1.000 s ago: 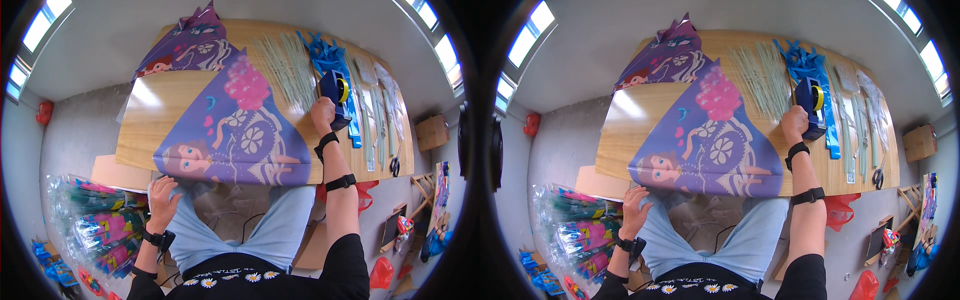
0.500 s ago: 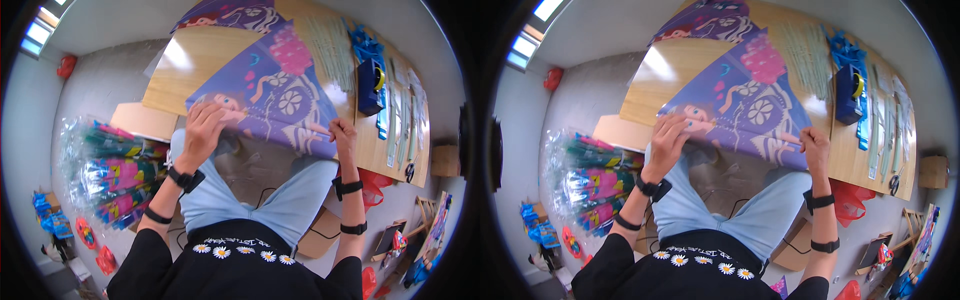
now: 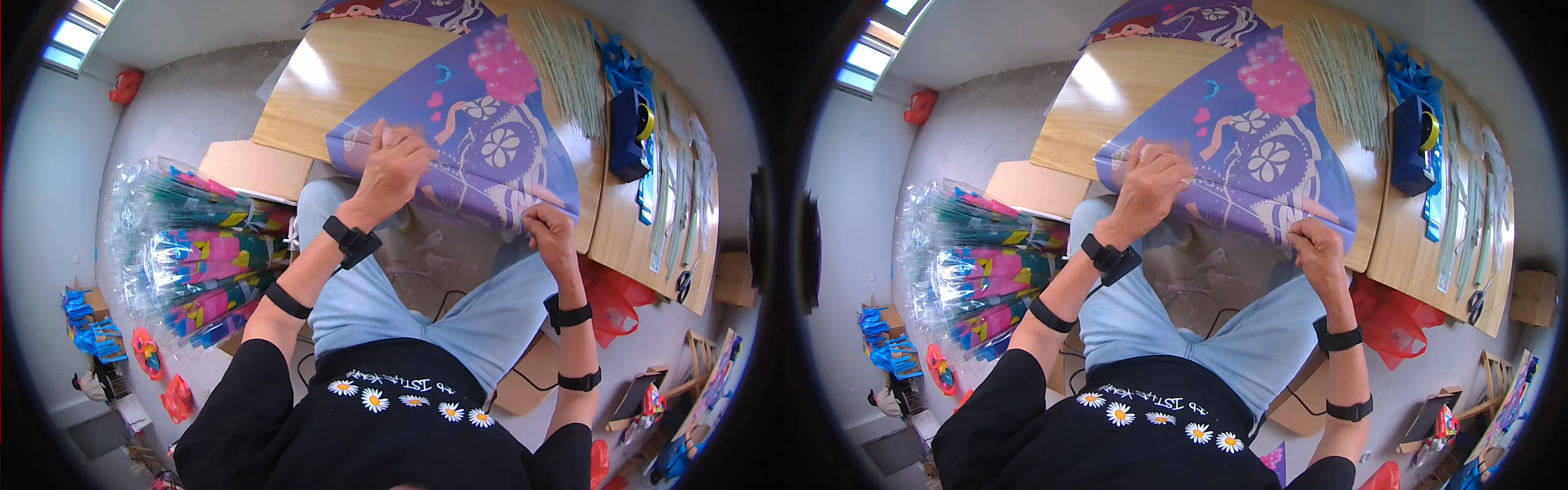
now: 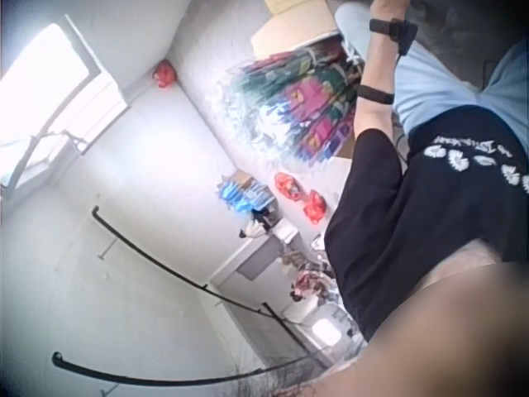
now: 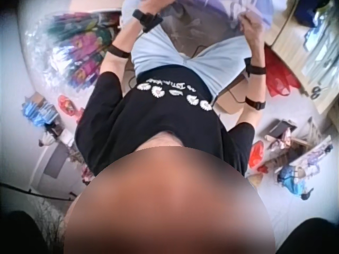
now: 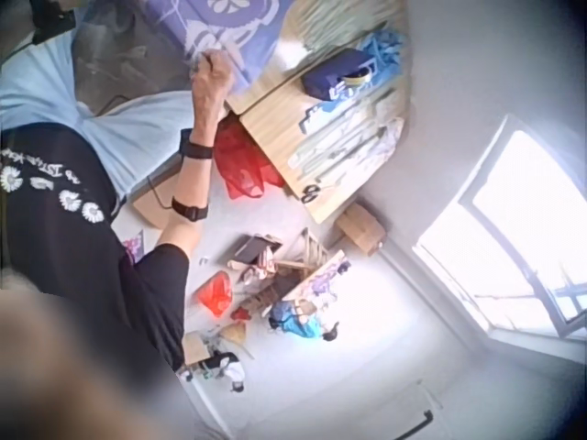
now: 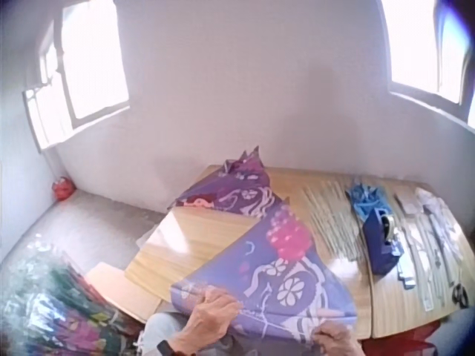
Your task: Fold and assemble plastic kites at a workshop table.
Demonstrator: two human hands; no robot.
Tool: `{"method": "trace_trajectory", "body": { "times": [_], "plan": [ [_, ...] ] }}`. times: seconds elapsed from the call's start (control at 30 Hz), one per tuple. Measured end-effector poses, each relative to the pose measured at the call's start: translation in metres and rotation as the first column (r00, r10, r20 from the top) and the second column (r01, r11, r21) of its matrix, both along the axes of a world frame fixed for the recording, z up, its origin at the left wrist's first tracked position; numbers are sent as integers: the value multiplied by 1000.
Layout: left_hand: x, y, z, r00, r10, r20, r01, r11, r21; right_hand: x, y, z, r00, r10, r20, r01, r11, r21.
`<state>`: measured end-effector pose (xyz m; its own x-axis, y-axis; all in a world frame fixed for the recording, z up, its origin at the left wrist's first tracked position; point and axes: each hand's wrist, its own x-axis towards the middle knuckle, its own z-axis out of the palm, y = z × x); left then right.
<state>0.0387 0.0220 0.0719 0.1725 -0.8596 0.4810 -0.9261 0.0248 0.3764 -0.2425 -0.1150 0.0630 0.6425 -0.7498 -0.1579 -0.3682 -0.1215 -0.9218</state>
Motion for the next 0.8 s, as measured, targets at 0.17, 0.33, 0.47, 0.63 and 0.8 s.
{"method": "trace_trajectory", "body": {
  "times": [0.17,0.33,0.47,0.63,0.8],
  "plan": [
    [-2,-7,-12,999,-22,31,20,997,72,3,-6,-2,1000,19,16,-19,1000,-5],
    [6,-12,-23,1000,6,-22,-5,1000,17,3,-22,-11,1000,-15,-7,15,998,-58],
    [10,-17,-32,999,17,-45,-15,999,36,1,-27,-22,986,-160,-52,151,977,-149],
    [16,-21,-44,999,13,33,-14,1000,27,-6,-23,-35,957,-286,-41,266,928,-259],
    [16,-24,-46,998,-8,63,7,1000,15,-16,-23,-48,946,-324,-27,290,878,-382]
  ]
}}
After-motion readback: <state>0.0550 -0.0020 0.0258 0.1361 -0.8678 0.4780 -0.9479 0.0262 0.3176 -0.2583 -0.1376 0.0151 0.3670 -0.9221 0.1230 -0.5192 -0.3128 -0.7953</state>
